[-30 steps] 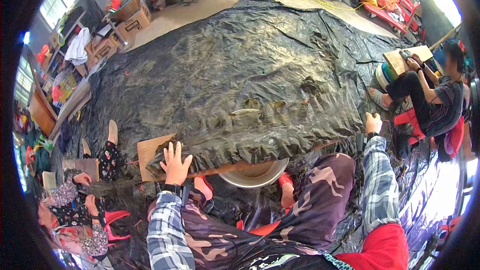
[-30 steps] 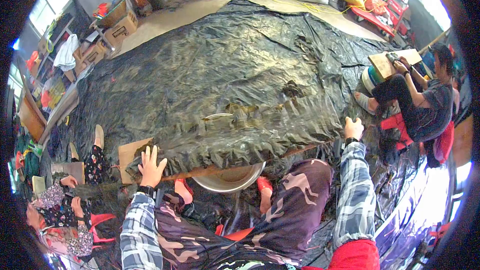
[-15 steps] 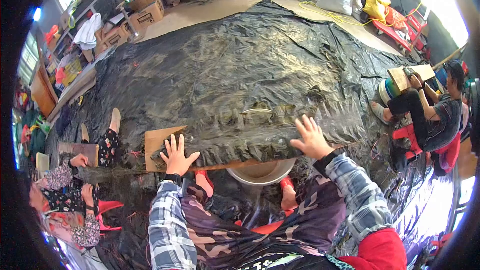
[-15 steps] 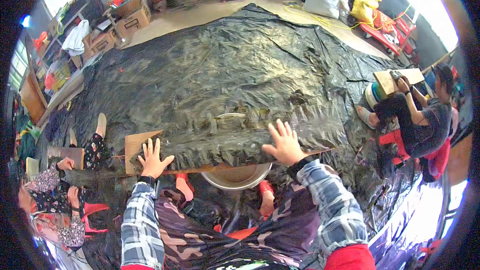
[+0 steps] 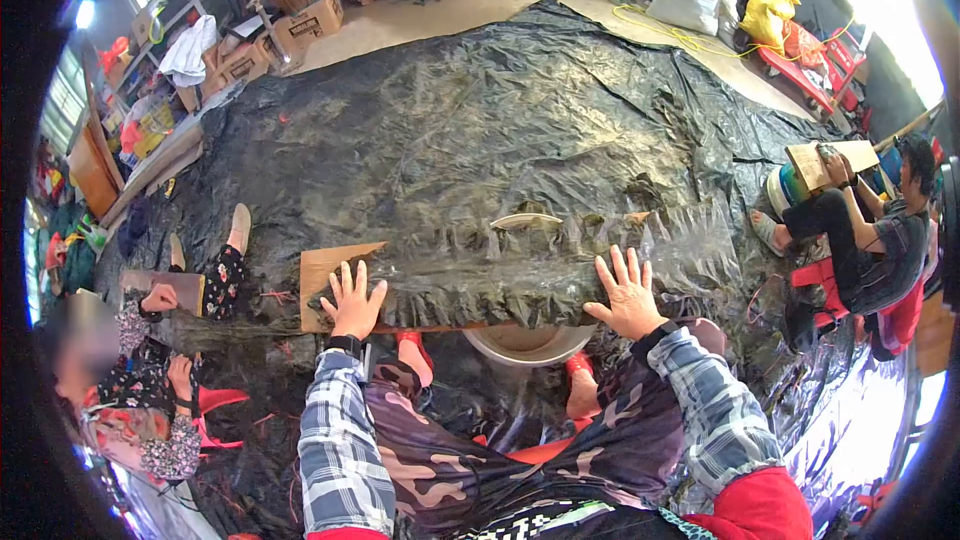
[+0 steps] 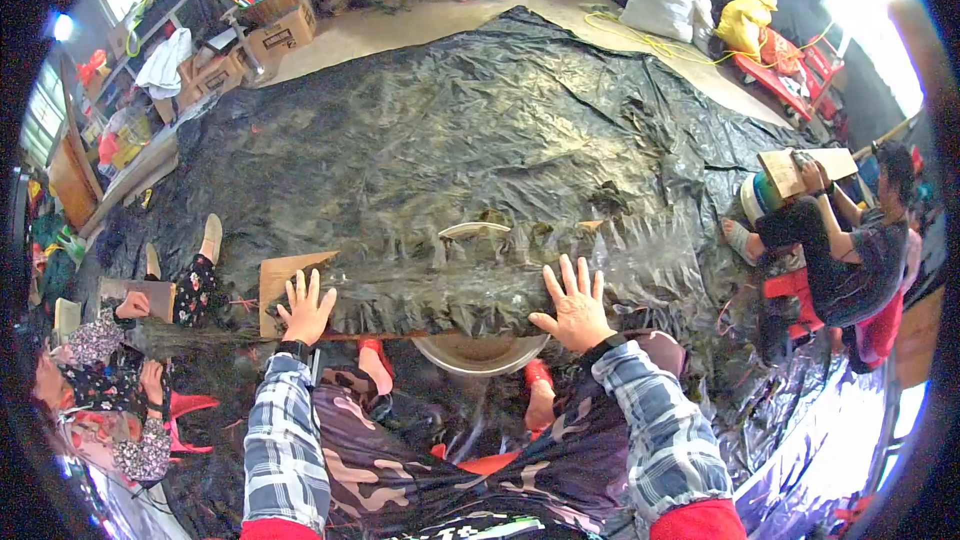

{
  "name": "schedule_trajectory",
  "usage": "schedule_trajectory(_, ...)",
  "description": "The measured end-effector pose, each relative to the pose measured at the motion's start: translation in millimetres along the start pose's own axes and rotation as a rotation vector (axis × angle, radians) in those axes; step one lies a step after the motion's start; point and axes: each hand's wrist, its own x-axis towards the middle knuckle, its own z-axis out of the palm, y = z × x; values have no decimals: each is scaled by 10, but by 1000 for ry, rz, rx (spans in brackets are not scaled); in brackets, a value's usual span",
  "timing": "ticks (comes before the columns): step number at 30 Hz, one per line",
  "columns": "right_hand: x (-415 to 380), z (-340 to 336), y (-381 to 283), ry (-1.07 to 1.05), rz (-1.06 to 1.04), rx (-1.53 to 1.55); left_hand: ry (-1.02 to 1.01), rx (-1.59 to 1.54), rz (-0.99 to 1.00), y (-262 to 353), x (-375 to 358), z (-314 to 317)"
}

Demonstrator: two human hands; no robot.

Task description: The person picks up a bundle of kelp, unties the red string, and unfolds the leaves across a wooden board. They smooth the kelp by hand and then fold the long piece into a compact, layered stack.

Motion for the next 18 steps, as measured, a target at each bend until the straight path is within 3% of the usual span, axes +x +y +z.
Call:
schedule_trajectory(2, -1, -29, -20, -9, 2, -1, -31, -107, 26, -166, 93, 37)
schedule_trajectory(5, -1, -23, -15, -11, 1, -1, -13, 72, 78, -285, 62, 1)
schedule_trajectory(9, -13, -15, -9, -8, 0, 19, 13, 91, 63, -386, 53, -16)
schedule_trajectory(14, -15, 0, 3, -9, 4, 22, -16, 62, 14, -149, -31, -211)
schedule_trajectory(16, -19, 12, -5, -15, 3, 30, 101, 73, 11, 50, -61, -296)
schedule_trajectory(18, -11, 12, -8, -19, 4, -4, 496, 53, 259, 374, -74, -258)
